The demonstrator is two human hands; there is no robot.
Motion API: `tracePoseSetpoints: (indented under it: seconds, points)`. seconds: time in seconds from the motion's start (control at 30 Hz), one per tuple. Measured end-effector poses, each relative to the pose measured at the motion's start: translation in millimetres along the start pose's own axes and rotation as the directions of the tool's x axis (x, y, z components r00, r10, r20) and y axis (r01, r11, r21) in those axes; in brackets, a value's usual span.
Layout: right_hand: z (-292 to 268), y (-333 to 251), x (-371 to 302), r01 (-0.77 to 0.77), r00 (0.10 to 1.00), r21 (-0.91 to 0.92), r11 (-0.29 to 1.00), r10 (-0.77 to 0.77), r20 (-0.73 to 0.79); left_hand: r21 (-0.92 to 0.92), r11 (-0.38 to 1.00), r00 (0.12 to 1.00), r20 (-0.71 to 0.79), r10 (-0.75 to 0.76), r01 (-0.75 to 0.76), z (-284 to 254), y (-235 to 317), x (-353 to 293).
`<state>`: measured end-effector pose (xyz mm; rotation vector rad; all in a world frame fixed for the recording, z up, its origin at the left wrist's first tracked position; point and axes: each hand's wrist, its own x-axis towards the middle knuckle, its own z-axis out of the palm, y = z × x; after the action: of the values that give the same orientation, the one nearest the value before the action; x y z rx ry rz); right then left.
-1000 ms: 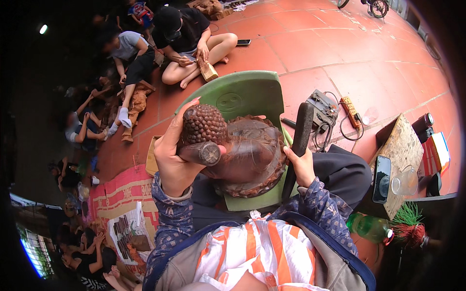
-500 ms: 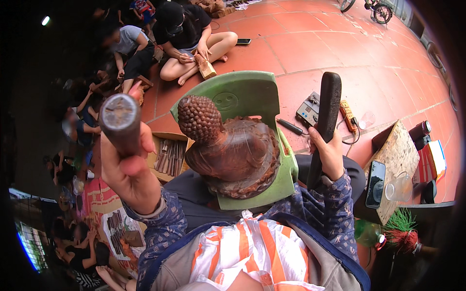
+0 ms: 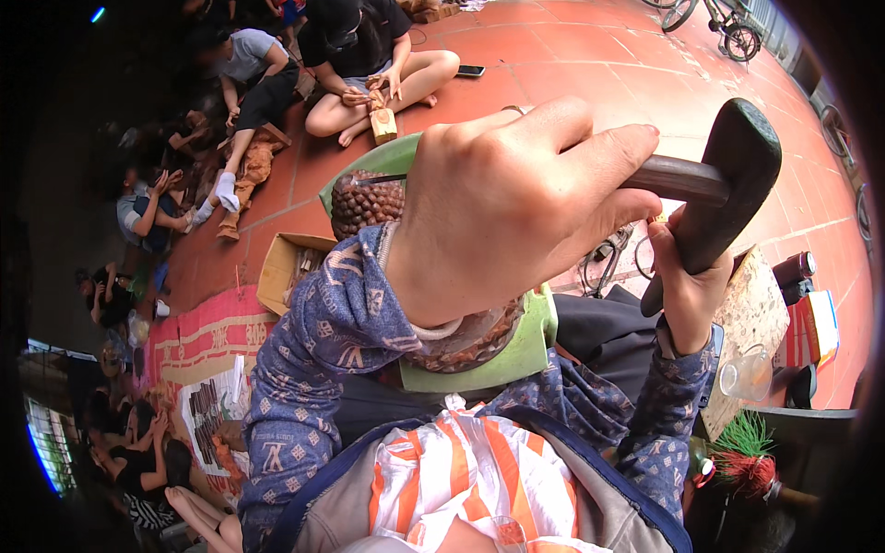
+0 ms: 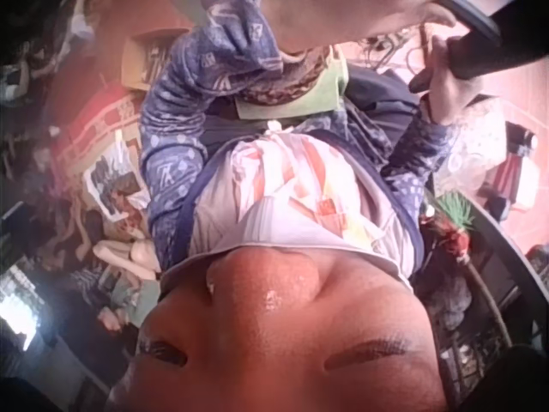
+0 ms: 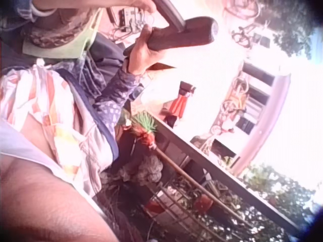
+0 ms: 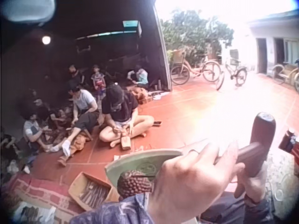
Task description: The person carves a wooden Buddha statue using a chisel and mallet. They repeatedly strike the chisel to shape the wood, occasionally pausing to inspect the progress. The task continues throughout the clip with consistent hand movements.
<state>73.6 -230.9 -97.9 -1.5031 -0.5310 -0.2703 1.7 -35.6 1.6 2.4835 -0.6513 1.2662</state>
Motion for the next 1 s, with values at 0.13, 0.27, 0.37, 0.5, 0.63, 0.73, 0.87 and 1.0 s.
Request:
tracePoseSetpoints:
  seconds: [0.13,0.27,0.37,0.5,0.63,0.73,0.87,1.0]
  points:
    - [5.8,8.7,-1.4,-0.064,0.997,0.060,0.996,0.061,0.054,0.016,0.999,0.999,-0.002,-0.039,0.039,0.3,-1.0,-0.4]
    - [7.9,11.8,-0.3,-0.085,0.995,0.077,0.993,0.081,0.057,0.029,0.996,0.996,0.006,-0.084,0.084,-2.7,0.2,0.4]
    - [8.9,6.2,1.4,-0.088,0.996,0.073,0.993,0.086,0.036,0.045,0.995,0.995,-0.051,-0.087,0.089,-1.9,-1.0,3.3]
    - [10.6,-1.2,11.6,-0.108,0.992,0.136,0.985,0.097,0.082,0.085,0.989,0.982,-0.156,-0.110,0.124,-0.5,-4.7,8.6]
    - [14.1,-5.1,22.7,-0.126,0.987,0.085,0.988,0.116,0.108,0.127,0.975,0.980,-0.105,-0.169,0.182,1.6,-6.6,9.0]
    - [8.4,2.5,27.5,-0.091,0.986,0.013,0.996,0.089,0.144,0.142,0.970,0.978,-0.083,-0.189,0.199,1.8,-5.6,8.9]
    - [9.9,-0.1,23.5,-0.078,0.983,-0.059,0.995,0.086,0.160,0.136,0.974,0.981,-0.088,-0.173,0.183,1.1,-6.8,6.6]
    - [6.3,3.7,19.7,-0.128,0.985,0.193,0.973,0.103,0.137,0.124,0.982,0.987,-0.095,-0.132,0.143,1.7,-6.9,5.3]
